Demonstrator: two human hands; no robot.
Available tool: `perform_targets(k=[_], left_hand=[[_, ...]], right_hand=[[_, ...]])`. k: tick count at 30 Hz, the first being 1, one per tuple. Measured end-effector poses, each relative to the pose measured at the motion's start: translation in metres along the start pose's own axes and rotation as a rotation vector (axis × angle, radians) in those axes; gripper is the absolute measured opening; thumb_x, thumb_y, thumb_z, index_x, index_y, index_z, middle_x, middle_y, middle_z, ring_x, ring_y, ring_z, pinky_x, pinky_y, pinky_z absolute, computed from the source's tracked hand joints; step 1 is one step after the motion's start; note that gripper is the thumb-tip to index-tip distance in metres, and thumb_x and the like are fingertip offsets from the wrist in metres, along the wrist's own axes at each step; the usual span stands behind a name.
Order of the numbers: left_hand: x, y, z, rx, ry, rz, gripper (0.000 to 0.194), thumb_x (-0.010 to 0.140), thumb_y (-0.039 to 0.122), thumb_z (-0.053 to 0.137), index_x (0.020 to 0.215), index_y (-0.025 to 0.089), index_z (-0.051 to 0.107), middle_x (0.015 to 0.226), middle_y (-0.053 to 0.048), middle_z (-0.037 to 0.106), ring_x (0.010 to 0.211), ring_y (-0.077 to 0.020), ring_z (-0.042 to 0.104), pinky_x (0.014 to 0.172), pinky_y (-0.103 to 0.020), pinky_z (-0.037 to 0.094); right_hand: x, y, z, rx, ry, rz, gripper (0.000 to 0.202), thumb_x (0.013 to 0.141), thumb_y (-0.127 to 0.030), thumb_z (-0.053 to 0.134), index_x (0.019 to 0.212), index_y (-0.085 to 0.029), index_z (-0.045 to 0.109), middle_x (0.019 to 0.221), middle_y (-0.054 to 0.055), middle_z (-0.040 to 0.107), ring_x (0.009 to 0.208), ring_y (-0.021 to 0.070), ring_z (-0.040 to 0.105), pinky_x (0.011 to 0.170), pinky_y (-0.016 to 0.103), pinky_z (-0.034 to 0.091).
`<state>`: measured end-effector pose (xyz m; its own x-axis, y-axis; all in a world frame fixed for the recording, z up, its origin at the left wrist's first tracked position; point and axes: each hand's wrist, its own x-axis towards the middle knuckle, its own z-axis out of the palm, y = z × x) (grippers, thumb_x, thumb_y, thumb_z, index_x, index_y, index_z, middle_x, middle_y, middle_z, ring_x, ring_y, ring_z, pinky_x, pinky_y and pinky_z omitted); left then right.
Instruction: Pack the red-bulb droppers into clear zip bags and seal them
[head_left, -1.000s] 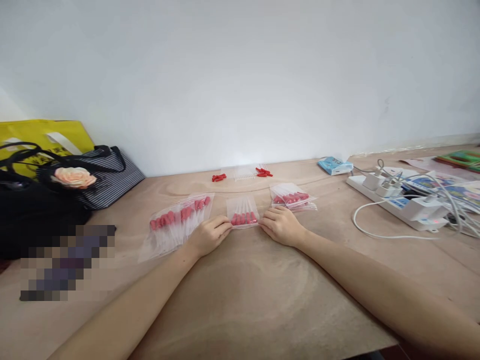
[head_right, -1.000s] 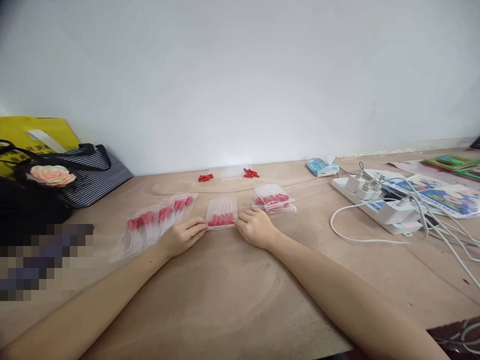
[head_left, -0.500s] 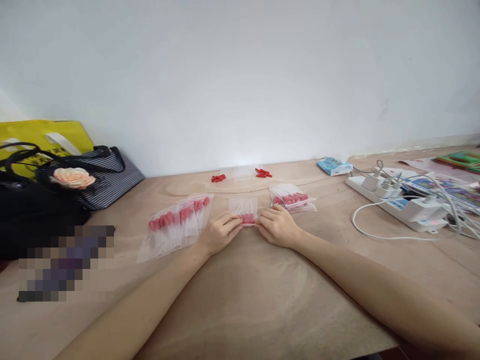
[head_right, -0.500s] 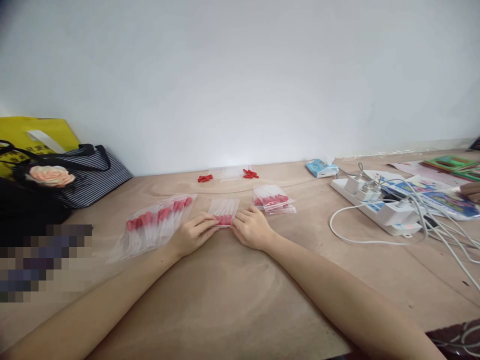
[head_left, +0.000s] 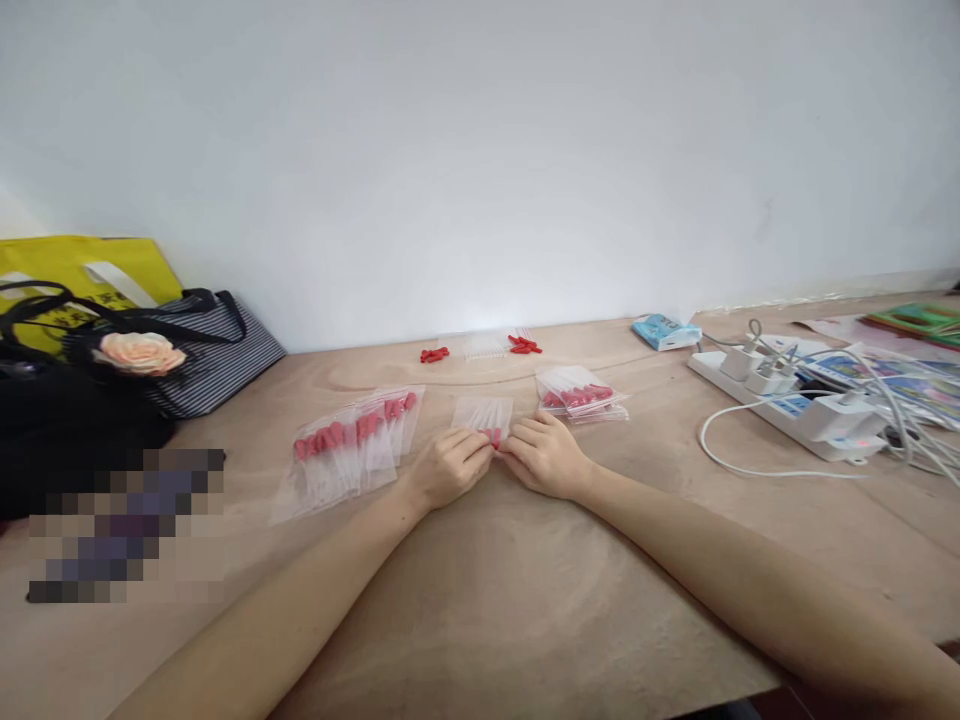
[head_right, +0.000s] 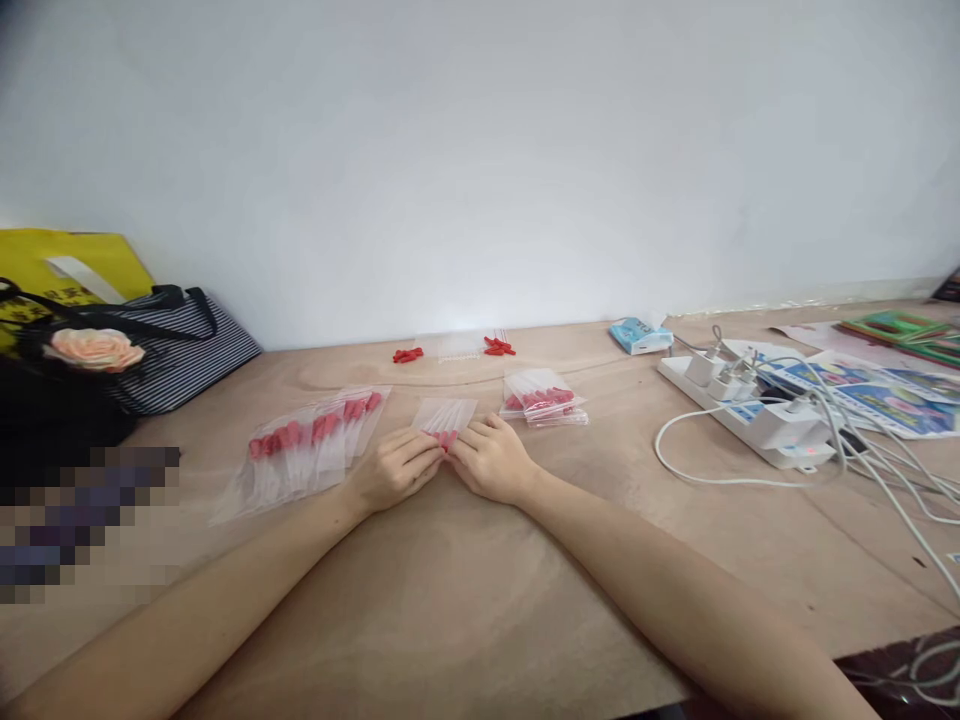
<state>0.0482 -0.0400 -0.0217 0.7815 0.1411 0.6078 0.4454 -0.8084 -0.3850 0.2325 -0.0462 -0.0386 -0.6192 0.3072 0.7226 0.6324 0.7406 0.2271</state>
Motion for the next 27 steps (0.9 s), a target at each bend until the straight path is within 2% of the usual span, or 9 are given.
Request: perform_targets(k=[9, 19, 27], left_hand=[[-0.002, 0.000, -0.004, 0.086, 0.011, 0.084, 0.019, 0.084, 0.012, 0.043, 0.072, 0.012, 0.058, 0.068, -0.005, 0.061, 0.061, -0.0142, 0.057, 0.059, -0.027, 0.048], [-0.013, -0.014, -0.012, 0.164, 0.044, 0.113, 0.011, 0.081, 0.008, 0.048, 0.077, 0.010, 0.057, 0.073, -0.007, 0.063, 0.065, -0.0158, 0.057, 0.063, -0.029, 0.050], [-0.023, -0.018, -0.024, 0.112, 0.031, 0.055, 0.011, 0.082, 0.009, 0.048, 0.077, 0.011, 0.057, 0.071, -0.006, 0.062, 0.065, -0.0154, 0.057, 0.062, -0.029, 0.050]], right_hand=[[0.001, 0.000, -0.003, -0.043, 0.038, -0.047, 0.020, 0.078, -0.012, 0.043, 0.063, -0.016, 0.054, 0.058, 0.000, 0.051, 0.059, 0.0121, 0.041, 0.063, 0.029, 0.024], [-0.005, 0.007, -0.008, 0.032, 0.017, 0.070, 0.018, 0.081, -0.015, 0.040, 0.068, -0.016, 0.053, 0.061, 0.001, 0.055, 0.062, 0.0115, 0.045, 0.065, 0.030, 0.025], [-0.013, 0.014, -0.011, 0.130, -0.053, 0.163, 0.015, 0.081, -0.014, 0.041, 0.071, -0.017, 0.052, 0.067, 0.003, 0.054, 0.062, 0.0135, 0.046, 0.058, 0.028, 0.029]])
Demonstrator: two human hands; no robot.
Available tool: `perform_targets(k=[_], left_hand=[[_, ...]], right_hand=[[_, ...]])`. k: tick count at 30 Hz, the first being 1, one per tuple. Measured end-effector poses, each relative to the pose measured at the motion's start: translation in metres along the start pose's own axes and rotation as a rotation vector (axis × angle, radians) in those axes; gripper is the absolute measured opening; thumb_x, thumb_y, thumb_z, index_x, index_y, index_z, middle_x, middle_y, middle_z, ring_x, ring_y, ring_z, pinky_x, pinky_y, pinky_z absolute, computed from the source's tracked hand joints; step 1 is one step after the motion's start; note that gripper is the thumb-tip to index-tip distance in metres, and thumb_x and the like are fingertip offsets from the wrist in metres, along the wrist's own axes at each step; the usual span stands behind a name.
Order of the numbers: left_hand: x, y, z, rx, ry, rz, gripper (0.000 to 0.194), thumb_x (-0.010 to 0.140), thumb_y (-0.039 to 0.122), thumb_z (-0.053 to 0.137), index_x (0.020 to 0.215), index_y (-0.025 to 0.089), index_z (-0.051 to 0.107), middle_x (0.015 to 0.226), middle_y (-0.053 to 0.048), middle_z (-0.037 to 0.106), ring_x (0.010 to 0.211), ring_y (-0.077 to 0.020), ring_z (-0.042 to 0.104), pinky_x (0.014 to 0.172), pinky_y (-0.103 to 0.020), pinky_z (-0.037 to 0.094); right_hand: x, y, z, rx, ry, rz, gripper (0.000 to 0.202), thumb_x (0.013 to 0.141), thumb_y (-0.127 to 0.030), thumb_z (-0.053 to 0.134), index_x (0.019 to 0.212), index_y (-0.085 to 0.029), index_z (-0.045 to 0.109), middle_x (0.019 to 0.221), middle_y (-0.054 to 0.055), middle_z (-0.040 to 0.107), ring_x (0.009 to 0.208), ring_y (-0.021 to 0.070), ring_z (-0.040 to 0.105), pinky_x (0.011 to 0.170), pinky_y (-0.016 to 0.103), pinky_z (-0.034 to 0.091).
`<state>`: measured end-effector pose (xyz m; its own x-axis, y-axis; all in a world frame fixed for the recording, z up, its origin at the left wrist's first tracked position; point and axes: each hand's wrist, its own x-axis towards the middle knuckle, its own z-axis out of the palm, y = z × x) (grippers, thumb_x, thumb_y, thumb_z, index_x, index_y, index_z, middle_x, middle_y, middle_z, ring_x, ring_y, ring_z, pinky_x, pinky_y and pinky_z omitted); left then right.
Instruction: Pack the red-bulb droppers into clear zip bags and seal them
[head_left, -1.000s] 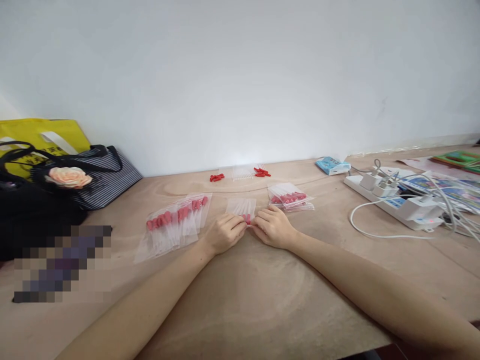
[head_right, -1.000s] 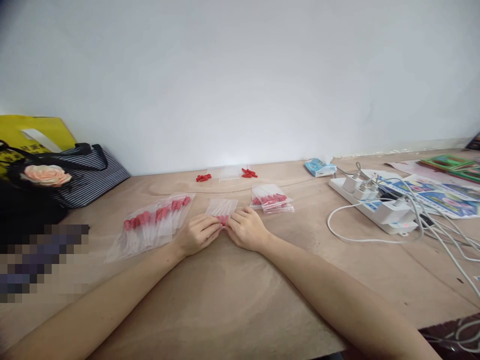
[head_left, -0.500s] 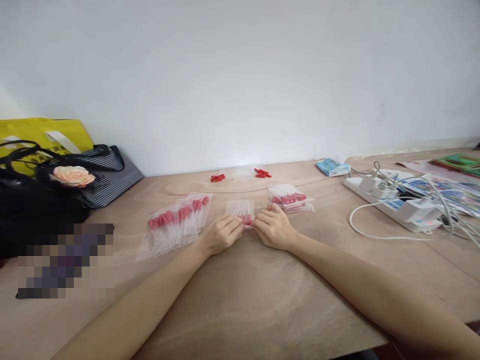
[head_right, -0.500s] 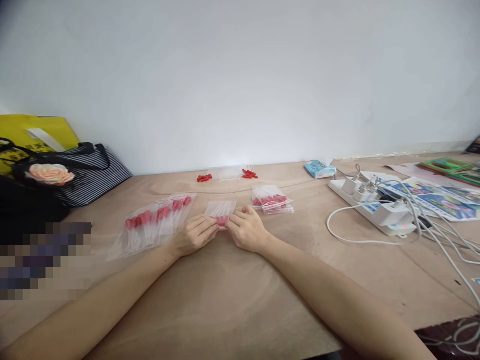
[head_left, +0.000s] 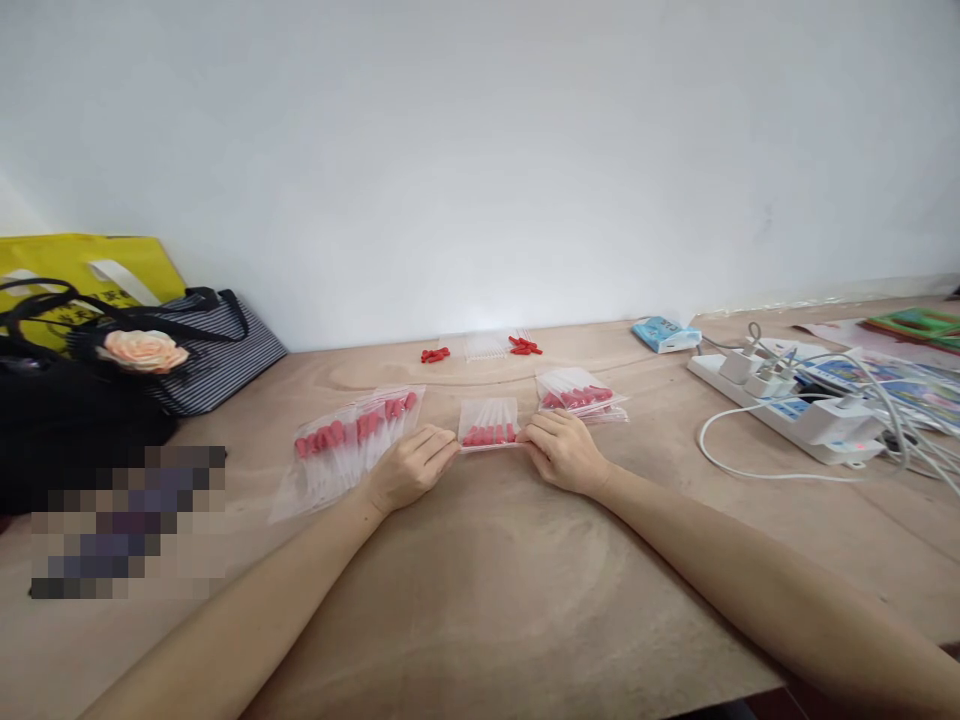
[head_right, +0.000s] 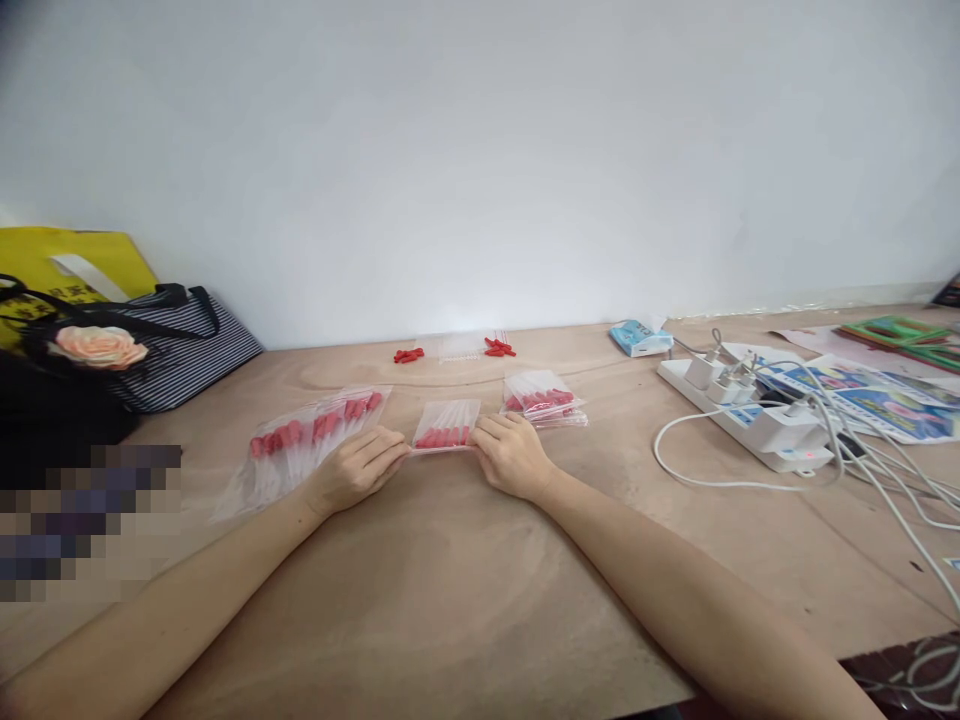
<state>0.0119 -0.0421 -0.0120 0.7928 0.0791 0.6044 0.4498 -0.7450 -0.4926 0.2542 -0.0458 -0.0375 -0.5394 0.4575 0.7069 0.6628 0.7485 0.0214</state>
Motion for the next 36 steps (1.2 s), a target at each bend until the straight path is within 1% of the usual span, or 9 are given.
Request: perform_targets(k=[6, 9, 14, 17, 19, 21, 25, 30, 36], left_hand=[[0.001, 0.008, -0.002, -0.107, 0.006, -0.077, 0.011, 0.082, 0.010, 0.047, 0.078, 0.014, 0.057, 0.073, -0.005, 0.062, 0.067, -0.0145, 0.058, 0.063, -0.027, 0.051], [0.002, 0.011, -0.002, -0.164, -0.002, -0.083, 0.011, 0.081, 0.010, 0.047, 0.078, 0.015, 0.057, 0.073, -0.004, 0.062, 0.067, -0.0141, 0.057, 0.063, -0.026, 0.050], [-0.002, 0.004, -0.006, -0.223, 0.033, -0.169, 0.009, 0.078, 0.019, 0.050, 0.078, 0.015, 0.058, 0.074, -0.006, 0.062, 0.071, -0.0166, 0.057, 0.066, -0.030, 0.049], [-0.008, -0.006, -0.006, -0.140, 0.048, -0.313, 0.013, 0.079, 0.022, 0.048, 0.079, 0.014, 0.059, 0.077, -0.008, 0.063, 0.075, -0.0193, 0.056, 0.070, -0.034, 0.046], [-0.012, -0.011, -0.004, -0.085, 0.015, -0.447, 0.016, 0.080, 0.023, 0.045, 0.078, 0.014, 0.059, 0.078, -0.008, 0.063, 0.076, -0.0200, 0.055, 0.073, -0.035, 0.044], [-0.015, -0.014, -0.002, -0.043, -0.030, -0.570, 0.020, 0.082, 0.025, 0.044, 0.076, 0.015, 0.060, 0.078, -0.007, 0.063, 0.079, -0.0209, 0.055, 0.074, -0.036, 0.042], [-0.017, -0.015, 0.000, 0.034, -0.085, -0.697, 0.023, 0.082, 0.029, 0.043, 0.072, 0.018, 0.060, 0.078, -0.005, 0.064, 0.082, -0.0218, 0.054, 0.077, -0.036, 0.038], [-0.019, -0.018, -0.005, 0.139, -0.196, -0.809, 0.023, 0.081, 0.034, 0.045, 0.075, 0.019, 0.061, 0.085, -0.005, 0.064, 0.088, -0.0241, 0.053, 0.080, -0.038, 0.034], [-0.025, -0.032, -0.015, 0.211, -0.388, -1.128, 0.030, 0.082, 0.041, 0.040, 0.081, 0.021, 0.063, 0.096, -0.006, 0.062, 0.096, -0.0286, 0.050, 0.079, -0.041, 0.035]], right_hand=[[0.001, -0.005, 0.003, 0.431, 0.023, 0.188, 0.007, 0.082, -0.015, 0.043, 0.083, -0.019, 0.050, 0.085, 0.006, 0.054, 0.077, 0.0136, 0.053, 0.067, 0.026, 0.043], [0.002, -0.011, 0.005, 0.536, 0.024, 0.187, 0.007, 0.078, -0.018, 0.052, 0.085, -0.020, 0.053, 0.096, 0.007, 0.055, 0.086, 0.0150, 0.055, 0.075, 0.028, 0.045], [0.005, -0.010, 0.002, 0.598, 0.075, 0.152, 0.012, 0.079, -0.012, 0.047, 0.080, -0.020, 0.055, 0.092, 0.005, 0.059, 0.085, 0.0141, 0.058, 0.075, 0.029, 0.046], [0.005, 0.011, -0.007, 0.586, 0.157, 0.215, 0.011, 0.079, -0.014, 0.047, 0.081, -0.020, 0.056, 0.095, 0.006, 0.060, 0.090, 0.0157, 0.057, 0.078, 0.032, 0.045], [0.001, 0.032, -0.015, 0.593, 0.190, 0.297, 0.006, 0.079, -0.021, 0.051, 0.079, -0.020, 0.057, 0.094, 0.007, 0.060, 0.090, 0.0170, 0.058, 0.078, 0.034, 0.046], [-0.006, 0.055, -0.023, 0.604, 0.227, 0.386, 0.011, 0.077, -0.030, 0.054, 0.073, -0.020, 0.056, 0.092, 0.007, 0.060, 0.088, 0.0180, 0.058, 0.077, 0.035, 0.046], [-0.029, 0.087, -0.040, 0.631, 0.191, 0.523, 0.025, 0.073, -0.044, 0.057, 0.067, -0.020, 0.053, 0.092, 0.007, 0.060, 0.089, 0.0192, 0.058, 0.077, 0.036, 0.046], [-0.049, 0.100, -0.049, 0.597, 0.119, 0.645, 0.032, 0.069, -0.051, 0.057, 0.066, -0.019, 0.052, 0.095, 0.009, 0.060, 0.089, 0.0198, 0.058, 0.076, 0.034, 0.046], [-0.052, 0.110, -0.041, 0.421, 0.026, 0.701, 0.034, 0.073, -0.053, 0.050, 0.070, -0.019, 0.050, 0.094, 0.007, 0.061, 0.088, 0.0196, 0.057, 0.077, 0.034, 0.043]])
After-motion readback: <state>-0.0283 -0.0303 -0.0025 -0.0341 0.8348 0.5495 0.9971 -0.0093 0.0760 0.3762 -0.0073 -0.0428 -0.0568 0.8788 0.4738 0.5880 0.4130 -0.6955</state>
